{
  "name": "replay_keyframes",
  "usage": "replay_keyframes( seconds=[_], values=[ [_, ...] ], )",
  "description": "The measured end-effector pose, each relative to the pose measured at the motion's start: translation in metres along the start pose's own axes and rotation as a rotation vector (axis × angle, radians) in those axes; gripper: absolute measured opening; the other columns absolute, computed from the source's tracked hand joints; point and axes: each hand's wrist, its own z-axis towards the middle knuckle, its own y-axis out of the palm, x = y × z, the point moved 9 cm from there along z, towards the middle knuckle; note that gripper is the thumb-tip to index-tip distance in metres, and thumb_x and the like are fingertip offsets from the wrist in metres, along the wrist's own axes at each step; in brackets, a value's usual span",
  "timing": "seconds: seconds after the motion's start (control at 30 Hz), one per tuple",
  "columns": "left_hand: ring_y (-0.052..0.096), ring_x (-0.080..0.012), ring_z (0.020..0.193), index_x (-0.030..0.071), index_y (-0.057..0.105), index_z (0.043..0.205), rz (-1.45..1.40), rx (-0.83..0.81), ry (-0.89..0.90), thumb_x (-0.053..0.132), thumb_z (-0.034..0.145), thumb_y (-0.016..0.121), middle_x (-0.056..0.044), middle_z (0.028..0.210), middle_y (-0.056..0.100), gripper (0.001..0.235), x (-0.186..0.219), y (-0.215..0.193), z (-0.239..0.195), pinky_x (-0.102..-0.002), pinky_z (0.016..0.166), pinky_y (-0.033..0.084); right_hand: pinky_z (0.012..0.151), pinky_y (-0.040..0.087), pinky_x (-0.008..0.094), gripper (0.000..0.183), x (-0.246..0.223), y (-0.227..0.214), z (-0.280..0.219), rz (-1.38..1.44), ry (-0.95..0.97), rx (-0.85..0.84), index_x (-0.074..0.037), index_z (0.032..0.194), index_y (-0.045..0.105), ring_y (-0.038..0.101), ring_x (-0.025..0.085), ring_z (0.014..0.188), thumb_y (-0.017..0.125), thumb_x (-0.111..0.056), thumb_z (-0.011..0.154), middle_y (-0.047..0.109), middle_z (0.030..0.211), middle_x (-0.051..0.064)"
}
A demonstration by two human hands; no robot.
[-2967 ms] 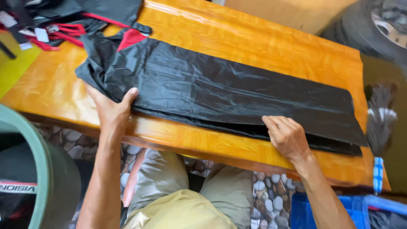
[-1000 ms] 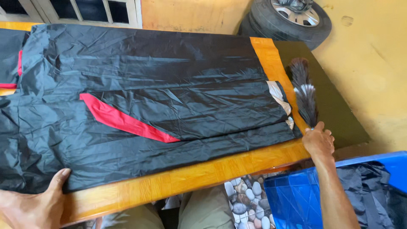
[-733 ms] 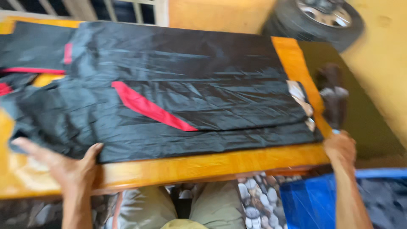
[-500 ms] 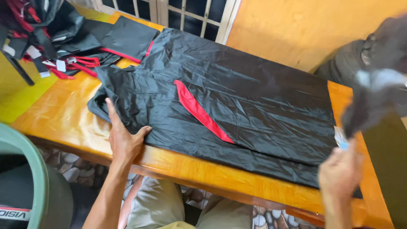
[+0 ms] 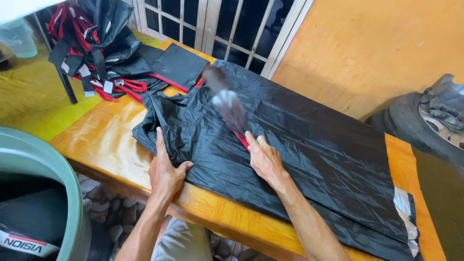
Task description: The person folds a black plastic bag on a wooden table, using a feather duster to smooth out the creases. They then place the folded bag into a green bucket and repeat the process with another bag from a blue bin.
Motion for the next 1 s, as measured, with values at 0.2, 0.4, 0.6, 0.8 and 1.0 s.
replay_keyframes(
  seconds=[0.2, 0.4, 0.6, 0.8, 1.0],
  values=[
    [0.049, -0.0503, 0.138, 0.036, 0.001, 0.168, -0.054, -0.007, -0.08, 0.013, 0.073, 0.089, -0.034, 0.148, 0.05, 0.132, -0.017, 0.002, 0.003, -0.058, 0.117, 0.038, 0.084, 0.058, 0.066, 0.053, 0.009, -0.013, 0.005, 0.102, 0.104, 0.067, -0.019, 0.158, 0.038, 0.067, 0.057, 0.097, 0.042, -0.022, 0.105, 0.057, 0.119, 0.023],
    [0.047, -0.0459, 0.141, 0.033, 0.011, 0.168, -0.144, 0.084, -0.086, 0.024, 0.068, 0.093, -0.025, 0.159, 0.043, 0.13, -0.004, -0.009, 0.006, -0.056, 0.118, 0.036, 0.087, 0.059, 0.061, 0.053, 0.046, 0.009, 0.011, 0.059, 0.165, 0.075, -0.024, 0.157, 0.041, 0.069, 0.049, 0.101, 0.045, -0.029, 0.104, 0.059, 0.12, 0.016],
    [0.05, -0.0451, 0.138, 0.025, 0.029, 0.164, -0.207, 0.175, -0.059, 0.015, 0.071, 0.09, -0.019, 0.154, 0.051, 0.111, -0.012, -0.014, -0.004, -0.055, 0.116, 0.04, 0.087, 0.057, 0.056, 0.042, 0.076, 0.027, 0.038, 0.198, 0.197, 0.182, -0.017, 0.128, 0.059, 0.067, 0.044, 0.106, 0.054, -0.047, 0.1, 0.061, 0.113, 0.015],
    [0.059, -0.0392, 0.13, 0.025, 0.046, 0.156, -0.252, 0.235, -0.019, 0.026, 0.062, 0.097, -0.015, 0.139, 0.063, 0.107, -0.051, -0.009, 0.006, -0.051, 0.107, 0.05, 0.09, 0.053, 0.057, 0.035, 0.046, 0.01, 0.051, 0.132, 0.028, 0.3, -0.01, 0.116, 0.056, 0.064, 0.043, 0.107, 0.058, -0.042, 0.101, 0.06, 0.109, 0.015],
    [0.058, -0.0444, 0.129, 0.021, 0.039, 0.16, -0.236, 0.234, -0.087, 0.031, 0.063, 0.095, -0.022, 0.142, 0.06, 0.113, -0.039, -0.03, -0.017, -0.055, 0.107, 0.049, 0.086, 0.056, 0.057, 0.031, 0.039, 0.01, 0.011, 0.038, 0.069, 0.321, -0.008, 0.113, 0.058, 0.063, 0.043, 0.104, 0.059, -0.037, 0.101, 0.059, 0.111, 0.016]
  ],
)
